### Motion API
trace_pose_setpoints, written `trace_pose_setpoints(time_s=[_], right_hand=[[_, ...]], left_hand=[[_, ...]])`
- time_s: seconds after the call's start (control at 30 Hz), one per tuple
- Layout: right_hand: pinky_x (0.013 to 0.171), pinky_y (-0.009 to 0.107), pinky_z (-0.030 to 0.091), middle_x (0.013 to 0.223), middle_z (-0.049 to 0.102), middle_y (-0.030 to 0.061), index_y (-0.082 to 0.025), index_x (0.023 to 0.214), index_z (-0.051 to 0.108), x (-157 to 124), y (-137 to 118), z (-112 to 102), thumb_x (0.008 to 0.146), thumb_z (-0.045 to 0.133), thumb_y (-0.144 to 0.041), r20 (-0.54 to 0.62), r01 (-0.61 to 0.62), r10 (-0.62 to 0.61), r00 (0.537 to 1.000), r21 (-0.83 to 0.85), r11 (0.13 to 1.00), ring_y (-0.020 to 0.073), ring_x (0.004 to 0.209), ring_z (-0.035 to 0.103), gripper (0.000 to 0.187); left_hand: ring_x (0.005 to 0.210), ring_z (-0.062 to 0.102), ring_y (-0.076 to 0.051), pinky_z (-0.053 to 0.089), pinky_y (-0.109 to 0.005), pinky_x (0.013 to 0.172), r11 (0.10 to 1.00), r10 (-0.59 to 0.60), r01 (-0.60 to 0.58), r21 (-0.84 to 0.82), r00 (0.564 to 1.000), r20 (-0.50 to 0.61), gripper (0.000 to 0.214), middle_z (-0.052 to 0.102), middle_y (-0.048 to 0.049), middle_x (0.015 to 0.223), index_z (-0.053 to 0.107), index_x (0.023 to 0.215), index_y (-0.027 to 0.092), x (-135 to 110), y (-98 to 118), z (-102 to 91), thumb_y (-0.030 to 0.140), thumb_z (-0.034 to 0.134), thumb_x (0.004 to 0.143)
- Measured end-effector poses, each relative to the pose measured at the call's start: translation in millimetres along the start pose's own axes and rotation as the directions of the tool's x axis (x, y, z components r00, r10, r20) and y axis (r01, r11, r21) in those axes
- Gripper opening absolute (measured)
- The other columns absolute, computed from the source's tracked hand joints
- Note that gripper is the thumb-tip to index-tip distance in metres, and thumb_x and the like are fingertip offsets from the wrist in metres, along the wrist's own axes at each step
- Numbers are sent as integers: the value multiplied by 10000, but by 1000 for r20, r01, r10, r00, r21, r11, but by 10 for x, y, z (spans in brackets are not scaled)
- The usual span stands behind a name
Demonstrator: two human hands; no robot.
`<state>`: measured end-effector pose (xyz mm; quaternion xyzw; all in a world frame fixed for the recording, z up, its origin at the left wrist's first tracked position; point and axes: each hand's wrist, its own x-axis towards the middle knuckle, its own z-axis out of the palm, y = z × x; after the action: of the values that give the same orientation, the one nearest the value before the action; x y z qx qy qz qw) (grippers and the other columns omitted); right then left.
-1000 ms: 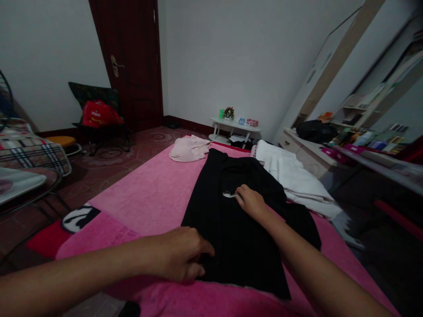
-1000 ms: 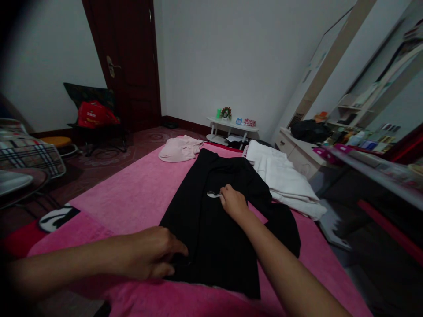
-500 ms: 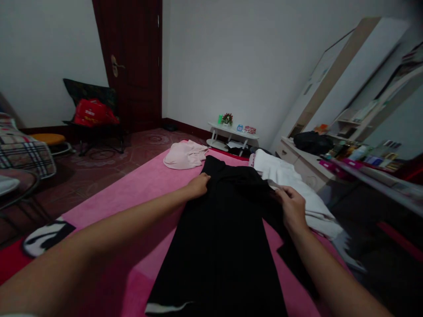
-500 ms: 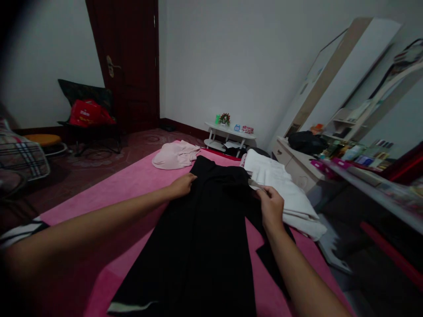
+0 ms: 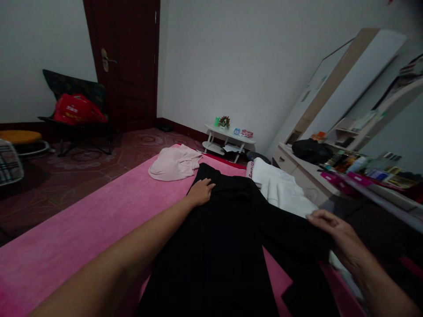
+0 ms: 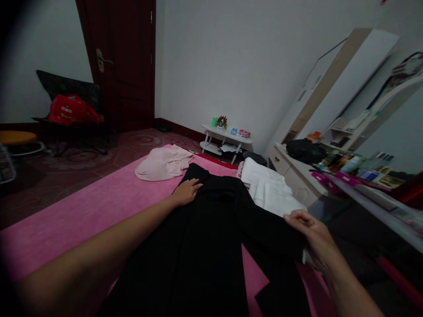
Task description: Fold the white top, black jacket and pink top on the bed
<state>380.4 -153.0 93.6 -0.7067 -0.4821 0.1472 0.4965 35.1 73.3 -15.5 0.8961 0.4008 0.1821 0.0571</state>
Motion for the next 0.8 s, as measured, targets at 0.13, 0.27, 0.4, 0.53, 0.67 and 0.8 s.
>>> trace_pose_setpoints(time_s=[0.13, 0.27, 0.4, 0.53, 0.67, 0.8], right_hand=[[602, 356, 418, 636, 625, 51, -202, 736, 748, 146, -274, -121, 492, 742, -33, 263, -139, 244, 934, -360, 922, 189, 593, 604, 297], [810, 375, 420, 861, 669, 93, -210, 782, 734, 231, -825, -152, 669, 664, -75, -232, 193, -456, 859, -678, 709, 205, 863, 616, 189], [873, 358, 447, 930, 632, 79, -210, 880, 675, 47, -1175, 33, 807, 553, -256, -57, 560, -809, 586, -693, 455, 213, 949, 601, 149], [840, 349, 492, 1055, 645, 67, -228, 1060, 649, -245, -1030, 343, 726, 591, -281, 416, 618, -458, 786, -521, 588, 219, 936, 631, 343], [716, 337, 517, 843, 700, 55, -205, 935, 709, -279, -734, 424, 664, 629, -315, 551, 390, -25, 834, -558, 733, 225, 755, 656, 304], [771, 360, 535, 878, 721, 103, -192, 698, 679, -53, -742, 235, 729, 585, -476, 344, 29, 71, 936, -279, 960, 261, 859, 672, 300]], left_hand=[[1381, 333, -252, 268, -438, 1129, 1000, 3, -3, -2, 1000, 0, 477, 390, -105, 1484, 475, 1381, 209, -4, -30, 25, 231, 369, 917], [1376, 340, -246, 266, -436, 1130, 1000, 7, -7, -5, 1000, -10, 480, 394, -101, 1482, 473, 1382, 210, -9, -28, 20, 222, 376, 912], [1358, 365, -264, 283, -442, 1117, 1000, 14, -14, -11, 1000, -25, 466, 419, -132, 1459, 492, 1364, 163, -15, -28, -8, 227, 372, 919], [1355, 369, -268, 290, -429, 1115, 998, 47, -47, -28, 999, -4, 424, 423, -108, 1461, 546, 1315, 198, -18, -54, -23, 283, 415, 921], [1379, 330, -290, 268, -467, 1119, 999, 37, -36, -38, 999, 15, 443, 392, -118, 1482, 525, 1342, 195, -13, -55, -7, 278, 391, 928], [1388, 315, -289, 251, -474, 1124, 999, 25, -24, -44, 999, 23, 467, 378, -132, 1489, 505, 1362, 180, -13, -34, 1, 280, 384, 922]])
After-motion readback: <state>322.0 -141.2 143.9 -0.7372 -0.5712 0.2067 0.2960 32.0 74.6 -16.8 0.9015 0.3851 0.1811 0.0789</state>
